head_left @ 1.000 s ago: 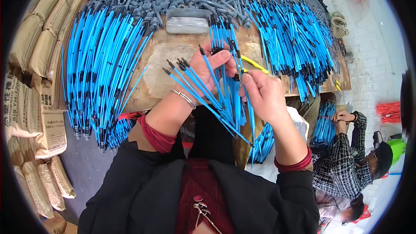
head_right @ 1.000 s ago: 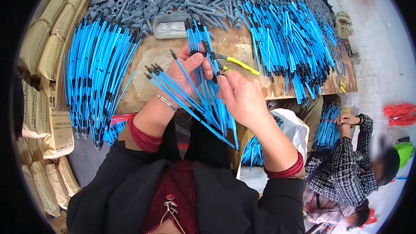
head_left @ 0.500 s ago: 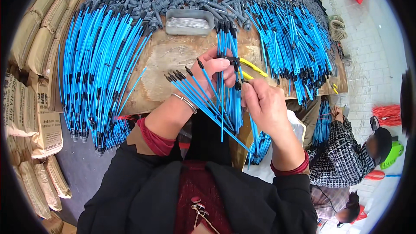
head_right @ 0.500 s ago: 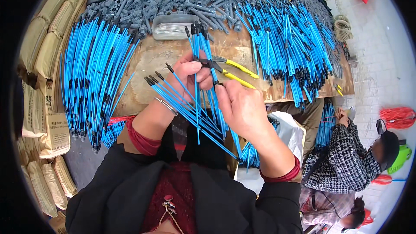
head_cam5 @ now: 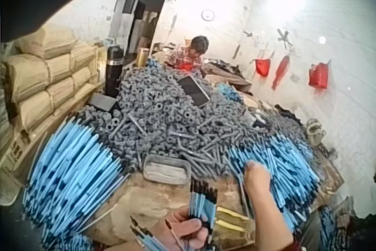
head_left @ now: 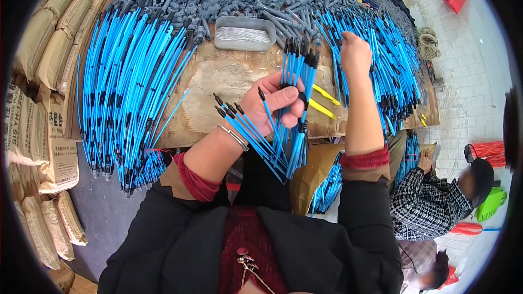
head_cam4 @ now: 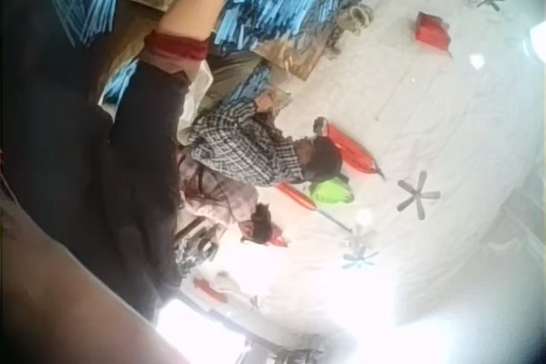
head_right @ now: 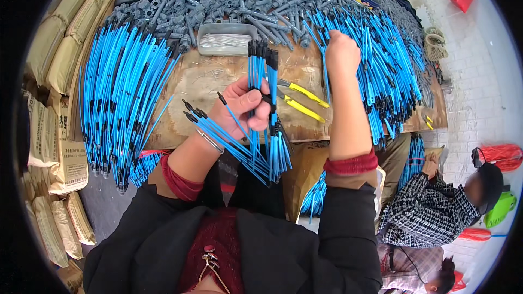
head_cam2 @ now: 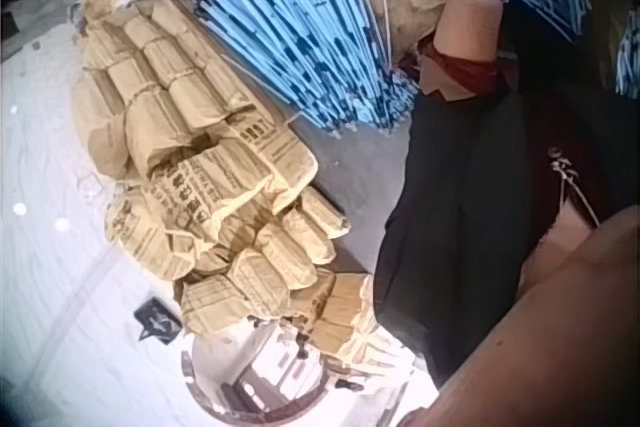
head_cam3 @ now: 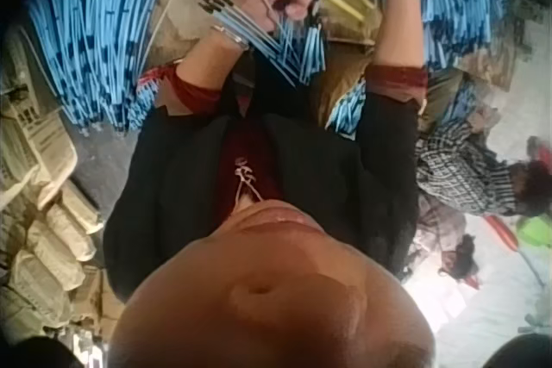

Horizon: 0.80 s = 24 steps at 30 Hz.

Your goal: The person assembles plastic rib components by threading a wire through them, fitting them into a circular plastic hub, and cutting the excess wire with pliers.

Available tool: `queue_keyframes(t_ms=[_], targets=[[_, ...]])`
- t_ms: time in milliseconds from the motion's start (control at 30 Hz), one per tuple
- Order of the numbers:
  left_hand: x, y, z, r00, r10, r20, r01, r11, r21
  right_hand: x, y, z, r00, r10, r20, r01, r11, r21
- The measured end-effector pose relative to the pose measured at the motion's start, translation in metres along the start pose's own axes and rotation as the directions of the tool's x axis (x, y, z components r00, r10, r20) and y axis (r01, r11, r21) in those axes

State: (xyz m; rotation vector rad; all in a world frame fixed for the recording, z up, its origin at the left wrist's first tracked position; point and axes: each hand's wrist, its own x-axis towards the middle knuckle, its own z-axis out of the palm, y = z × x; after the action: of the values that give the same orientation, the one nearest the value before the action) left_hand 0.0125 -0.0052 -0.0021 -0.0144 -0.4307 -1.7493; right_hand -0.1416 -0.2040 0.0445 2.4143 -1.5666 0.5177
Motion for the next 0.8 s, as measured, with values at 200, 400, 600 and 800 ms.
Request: queue_keyframes(t_ms=[200, 400, 600, 800], targets=[[0.005, -0.003, 0.012, 0.988, 0.088, -0.125, -0.073, 0.99, 0.118, 0.048, 0.047, 0.036, 0.901, 0.135, 0.413, -0.041, 0.973, -0.229], [0.005, 0.0, 0.004, 0.986, 0.12, -0.117, -0.105, 0.987, 0.124, 0.052, 0.035, 0.018, 0.888, 0.052, 0.457, 0.012, 0.991, -0.135], [0.007, -0.002, 0.006, 0.974, 0.184, -0.13, -0.165, 0.976, 0.14, 0.049, 0.025, -0.002, 0.966, -0.062, 0.25, 0.051, 0.997, 0.051], [0.008, -0.002, 0.009, 0.975, 0.156, -0.157, -0.136, 0.982, 0.133, 0.046, -0.006, -0.032, 0.979, -0.205, -0.011, 0.189, 0.874, 0.448]])
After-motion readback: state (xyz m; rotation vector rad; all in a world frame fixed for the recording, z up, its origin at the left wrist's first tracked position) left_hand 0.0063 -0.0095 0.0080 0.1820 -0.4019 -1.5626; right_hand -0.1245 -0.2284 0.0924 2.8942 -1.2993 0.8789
